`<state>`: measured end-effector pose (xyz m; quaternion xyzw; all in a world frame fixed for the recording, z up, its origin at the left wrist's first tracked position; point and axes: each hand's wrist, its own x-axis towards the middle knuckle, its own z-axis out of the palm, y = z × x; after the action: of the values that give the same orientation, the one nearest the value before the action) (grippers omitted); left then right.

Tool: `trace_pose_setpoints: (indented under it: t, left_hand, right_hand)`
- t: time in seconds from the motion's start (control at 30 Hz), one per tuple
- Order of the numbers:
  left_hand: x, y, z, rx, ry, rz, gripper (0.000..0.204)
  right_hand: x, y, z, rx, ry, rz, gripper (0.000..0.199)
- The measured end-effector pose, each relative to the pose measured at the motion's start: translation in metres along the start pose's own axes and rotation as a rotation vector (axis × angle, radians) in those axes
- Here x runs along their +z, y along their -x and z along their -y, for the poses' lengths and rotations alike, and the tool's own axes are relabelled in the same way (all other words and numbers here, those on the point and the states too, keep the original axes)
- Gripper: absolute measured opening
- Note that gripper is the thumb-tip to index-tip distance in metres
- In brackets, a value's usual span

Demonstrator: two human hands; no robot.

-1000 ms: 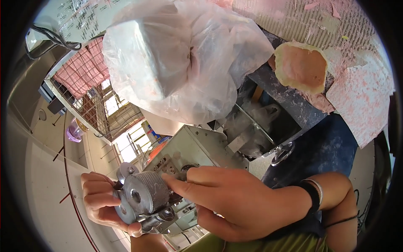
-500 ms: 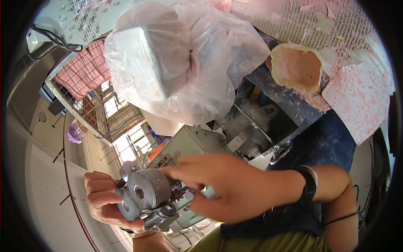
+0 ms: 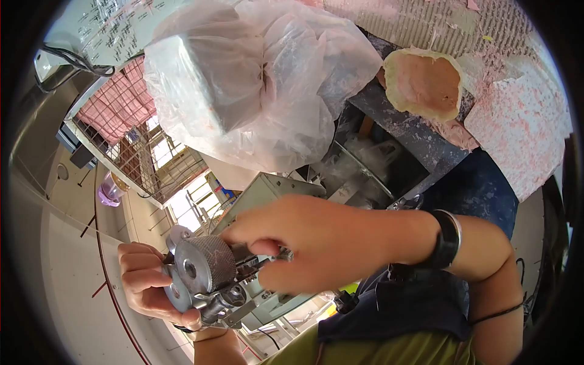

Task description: The recorder is adjusting and feeding materials into a small industrial skiving or rollers machine in a factory setting.

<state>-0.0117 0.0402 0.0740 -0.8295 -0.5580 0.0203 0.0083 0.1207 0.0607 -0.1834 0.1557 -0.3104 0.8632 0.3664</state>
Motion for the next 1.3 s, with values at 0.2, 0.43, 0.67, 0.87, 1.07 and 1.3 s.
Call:
trace_pose_setpoints:
  t: [0.2,0.43,0.67,0.87,1.07,1.3]
  left_hand:
    - [0.000,-0.004,0.003,0.027,0.026,-0.009,0.076]
    - [0.000,-0.001,0.000,-0.089,0.074,-0.066,0.085]
    - [-0.007,-0.012,-0.018,-0.263,-0.014,0.144,0.104]
    - [-0.027,-0.029,-0.039,-0.272,-0.373,0.422,0.100]
    - [-0.027,-0.026,-0.036,-0.225,-0.338,0.399,0.086]
    - [-0.032,-0.036,-0.027,-0.138,-0.242,0.477,0.081]
  right_hand:
    - [0.000,0.003,-0.009,-0.051,0.048,-0.011,0.043]
    - [0.022,0.020,-0.029,-0.240,0.759,-0.212,0.048]
    - [0.034,0.032,-0.036,-0.281,0.869,-0.293,0.050]
    - [0.041,0.031,-0.036,-0.470,0.686,-0.392,0.048]
    - [0.035,0.038,-0.024,-0.455,0.345,-0.513,0.046]
    - [0.043,0.020,-0.023,-0.454,0.343,-0.514,0.040]
